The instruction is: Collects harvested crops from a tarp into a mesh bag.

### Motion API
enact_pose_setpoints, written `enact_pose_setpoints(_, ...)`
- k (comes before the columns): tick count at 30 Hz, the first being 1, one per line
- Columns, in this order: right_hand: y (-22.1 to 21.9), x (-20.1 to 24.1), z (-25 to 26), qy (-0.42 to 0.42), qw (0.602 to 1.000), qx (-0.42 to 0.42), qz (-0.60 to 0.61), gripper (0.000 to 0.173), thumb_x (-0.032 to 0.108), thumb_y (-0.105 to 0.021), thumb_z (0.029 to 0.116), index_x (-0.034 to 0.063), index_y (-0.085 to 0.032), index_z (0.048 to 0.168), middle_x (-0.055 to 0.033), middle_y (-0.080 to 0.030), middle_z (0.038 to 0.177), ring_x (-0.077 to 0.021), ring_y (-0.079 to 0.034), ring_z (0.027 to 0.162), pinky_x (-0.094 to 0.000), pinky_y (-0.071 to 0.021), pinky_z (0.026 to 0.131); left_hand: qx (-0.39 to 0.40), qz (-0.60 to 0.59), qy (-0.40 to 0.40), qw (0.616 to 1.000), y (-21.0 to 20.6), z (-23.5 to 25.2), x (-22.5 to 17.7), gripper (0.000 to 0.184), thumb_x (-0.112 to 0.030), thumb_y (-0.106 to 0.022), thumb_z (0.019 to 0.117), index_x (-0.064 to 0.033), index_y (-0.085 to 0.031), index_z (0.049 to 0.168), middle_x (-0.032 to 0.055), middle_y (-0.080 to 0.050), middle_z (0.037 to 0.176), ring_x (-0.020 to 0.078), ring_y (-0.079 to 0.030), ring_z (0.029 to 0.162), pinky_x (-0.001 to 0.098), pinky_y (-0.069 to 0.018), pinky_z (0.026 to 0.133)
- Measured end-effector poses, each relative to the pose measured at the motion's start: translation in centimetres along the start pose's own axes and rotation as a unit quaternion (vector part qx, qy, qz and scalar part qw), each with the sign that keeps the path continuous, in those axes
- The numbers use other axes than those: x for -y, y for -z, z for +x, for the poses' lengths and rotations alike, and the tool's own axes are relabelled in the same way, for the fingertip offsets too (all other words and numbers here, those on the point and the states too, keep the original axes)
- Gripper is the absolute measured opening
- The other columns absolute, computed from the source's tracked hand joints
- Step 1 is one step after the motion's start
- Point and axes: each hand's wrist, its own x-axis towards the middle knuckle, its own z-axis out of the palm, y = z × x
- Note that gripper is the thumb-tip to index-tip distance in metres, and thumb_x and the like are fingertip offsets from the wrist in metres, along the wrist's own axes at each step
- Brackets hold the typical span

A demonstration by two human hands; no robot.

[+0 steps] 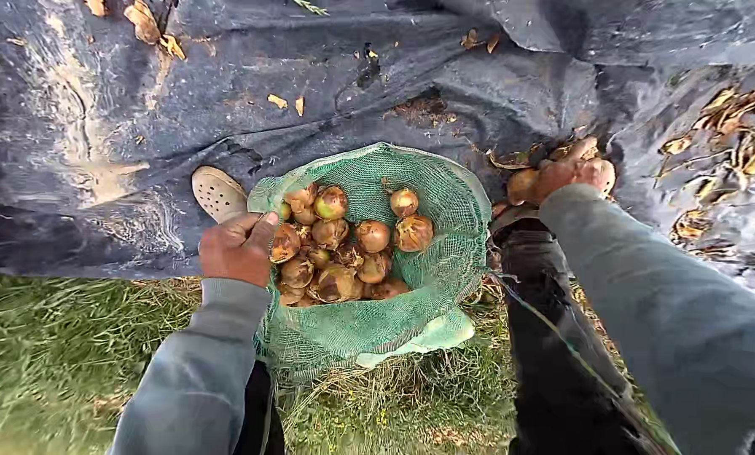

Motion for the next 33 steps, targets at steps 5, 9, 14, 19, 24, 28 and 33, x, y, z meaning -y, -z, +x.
enact_pose_setpoints(5,2.7,-3.0,2.2,0.038,0.997,0.018,0.069,0.081,0.065,-0.080,0.0783,0.0085,-0.063,0.135,-0.0461,-0.021,0.157,-0.0695,-0.050,0.119,-0.0834,-0.0416,0.085,0.013,-0.017,-0.005,1.000,-0.5,0.1,-0.3,0.030,-0.028,-0.062,0.1045,-0.0046,-0.075,0.091,0.0125,-0.068,0.079,0.0245,-0.064,0.076,0.0537,-0.0495,0.074)
enact_pose_setpoints(9,4.6,-3.8,1.0,0.104,0.981,-0.005,0.163,0.080,0.067,-0.074,0.0758,0.0149,-0.061,0.136,-0.0478,-0.031,0.150,-0.0707,-0.049,0.119,-0.0869,-0.0391,0.083,0.018,-0.025,-0.004,1.000,-0.3,0.3,0.0,0.029,-0.030,-0.062,0.1043,-0.0071,-0.075,0.092,0.0086,-0.068,0.078,0.0191,-0.062,0.072,0.0485,-0.0499,0.072)
enact_pose_setpoints(14,9.6,0.2,-9.3,0.264,0.920,-0.129,0.260,0.095,0.071,-0.083,0.0560,0.0170,-0.064,0.132,-0.0362,-0.027,0.157,-0.0630,-0.050,0.122,-0.0810,-0.0450,0.082,0.032,-0.039,-0.006,0.999,-0.2,0.0,0.2,0.030,-0.029,-0.061,0.1049,-0.0063,-0.075,0.092,0.0101,-0.069,0.078,0.0222,-0.064,0.075,0.0511,-0.0502,0.074)
enact_pose_setpoints(19,9.5,7.9,-19.1,0.490,0.855,-0.041,0.163,0.062,0.054,-0.089,0.0692,0.0285,-0.072,0.123,-0.0188,-0.047,0.152,-0.0451,-0.062,0.118,-0.0649,-0.0570,0.080,0.042,-0.089,0.009,0.995,1.5,-0.1,0.1,0.029,-0.028,-0.061,0.1050,-0.0046,-0.075,0.094,0.0127,-0.070,0.082,0.0258,-0.066,0.079,0.0544,-0.0517,0.078)
enact_pose_setpoints(24,8.2,13.0,-20.6,0.409,0.907,0.038,0.087,0.061,0.019,-0.088,0.0792,0.0132,-0.066,0.136,-0.0287,-0.053,0.144,-0.0553,-0.051,0.129,-0.0767,-0.0449,0.096,0.069,-0.173,0.060,0.981,4.8,0.3,1.6,0.029,-0.027,-0.060,0.1055,-0.0036,-0.076,0.096,0.0156,-0.072,0.089,0.0300,-0.070,0.089,0.0571,-0.0534,0.086)
enact_pose_setpoints(28,6.9,15.2,-21.7,0.253,0.966,0.048,-0.034,0.069,0.007,-0.085,0.0775,0.0079,-0.061,0.142,-0.0368,-0.036,0.155,-0.0620,-0.038,0.139,-0.0810,-0.0410,0.097,0.185,-0.203,0.064,0.960,8.1,1.0,2.6,0.035,-0.030,-0.053,0.1080,-0.0017,-0.074,0.103,0.0200,-0.073,0.102,0.0367,-0.069,0.103,0.0612,-0.0526,0.093)
enact_pose_setpoints(33,7.1,17.7,-28.0,0.304,0.933,0.121,-0.152,0.056,0.010,-0.075,0.0879,0.0085,-0.061,0.142,-0.0310,-0.048,0.150,-0.0548,-0.043,0.140,-0.0742,-0.0427,0.104,0.276,-0.266,0.032,0.923,13.5,4.5,5.9,0.039,-0.029,-0.047,0.1108,0.0017,-0.069,0.120,0.0239,-0.069,0.121,0.0392,-0.066,0.117,0.0631,-0.0517,0.098)
